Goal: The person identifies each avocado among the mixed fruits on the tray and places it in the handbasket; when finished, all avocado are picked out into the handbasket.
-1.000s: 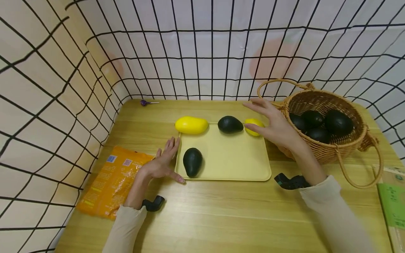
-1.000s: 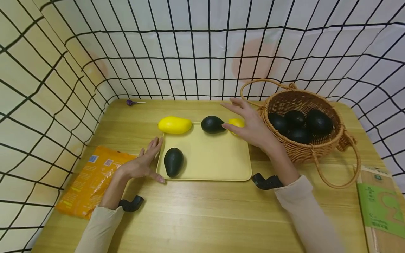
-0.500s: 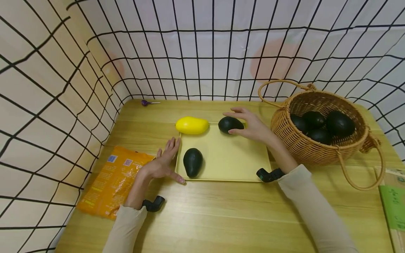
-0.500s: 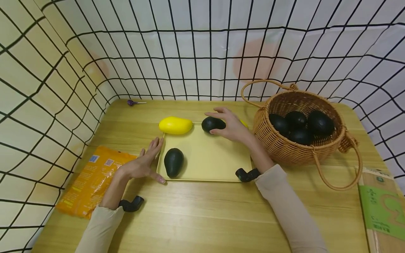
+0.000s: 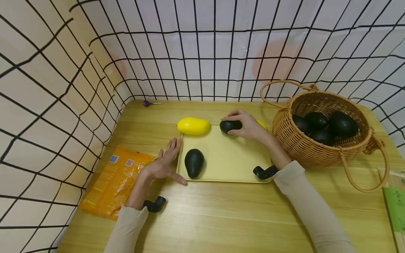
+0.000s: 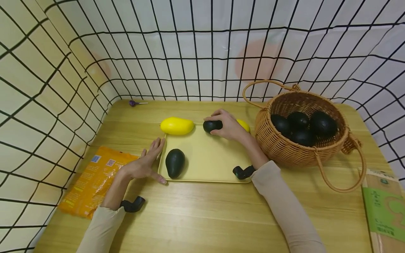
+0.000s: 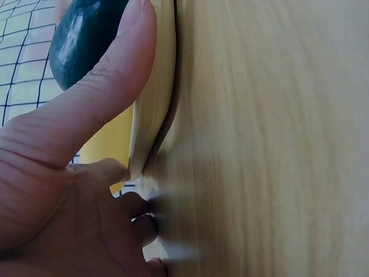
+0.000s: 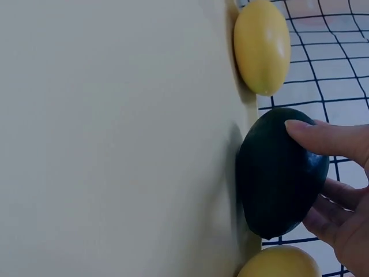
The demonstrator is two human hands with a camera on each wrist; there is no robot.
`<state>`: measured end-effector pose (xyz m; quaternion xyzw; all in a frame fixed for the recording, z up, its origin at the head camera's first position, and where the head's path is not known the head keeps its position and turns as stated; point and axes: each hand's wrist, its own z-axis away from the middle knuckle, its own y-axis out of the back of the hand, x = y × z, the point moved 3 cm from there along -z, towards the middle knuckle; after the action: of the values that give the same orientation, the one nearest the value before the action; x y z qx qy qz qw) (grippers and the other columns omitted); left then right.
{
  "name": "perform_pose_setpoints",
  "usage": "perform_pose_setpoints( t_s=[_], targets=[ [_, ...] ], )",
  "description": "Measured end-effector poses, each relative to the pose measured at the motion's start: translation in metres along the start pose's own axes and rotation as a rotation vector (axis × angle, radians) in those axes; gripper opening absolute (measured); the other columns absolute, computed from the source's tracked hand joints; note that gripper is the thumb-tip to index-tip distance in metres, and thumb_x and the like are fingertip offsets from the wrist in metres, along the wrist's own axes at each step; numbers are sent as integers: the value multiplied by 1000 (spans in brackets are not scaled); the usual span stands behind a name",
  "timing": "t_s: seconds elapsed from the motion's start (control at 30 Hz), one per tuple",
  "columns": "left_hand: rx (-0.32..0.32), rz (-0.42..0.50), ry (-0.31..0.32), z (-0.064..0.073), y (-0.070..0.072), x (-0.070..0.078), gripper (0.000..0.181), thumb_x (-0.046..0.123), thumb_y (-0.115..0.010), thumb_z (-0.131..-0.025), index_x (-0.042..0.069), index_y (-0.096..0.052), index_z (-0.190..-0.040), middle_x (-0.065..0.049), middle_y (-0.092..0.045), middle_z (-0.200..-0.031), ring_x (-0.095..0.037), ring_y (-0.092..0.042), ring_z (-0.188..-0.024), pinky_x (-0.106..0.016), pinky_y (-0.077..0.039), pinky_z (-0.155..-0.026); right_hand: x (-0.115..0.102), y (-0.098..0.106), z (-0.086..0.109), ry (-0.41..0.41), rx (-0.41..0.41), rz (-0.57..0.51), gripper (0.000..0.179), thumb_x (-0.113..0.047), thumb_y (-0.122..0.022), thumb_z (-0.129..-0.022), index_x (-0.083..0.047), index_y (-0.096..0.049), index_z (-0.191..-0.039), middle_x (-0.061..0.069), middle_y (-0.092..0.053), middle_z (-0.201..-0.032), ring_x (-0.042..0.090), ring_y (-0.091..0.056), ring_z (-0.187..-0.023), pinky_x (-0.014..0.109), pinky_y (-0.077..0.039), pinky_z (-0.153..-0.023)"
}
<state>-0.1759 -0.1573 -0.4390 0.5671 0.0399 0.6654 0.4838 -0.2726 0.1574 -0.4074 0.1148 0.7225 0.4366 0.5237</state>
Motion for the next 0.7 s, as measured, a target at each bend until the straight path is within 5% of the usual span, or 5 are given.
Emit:
perform_pose_setpoints(
  t_s=[0.7],
  targets=[
    [-5, 9, -16, 1, 0, 0, 147, 28, -97, -71, 9, 15, -165, -18, 29, -169, -34, 29, -158, -65, 19, -124, 0, -3, -4, 51, -43, 8, 46, -4, -78, -91, -6, -68, -136, 24, -54, -142, 47, -49, -134, 62, -46, -109]
  ],
)
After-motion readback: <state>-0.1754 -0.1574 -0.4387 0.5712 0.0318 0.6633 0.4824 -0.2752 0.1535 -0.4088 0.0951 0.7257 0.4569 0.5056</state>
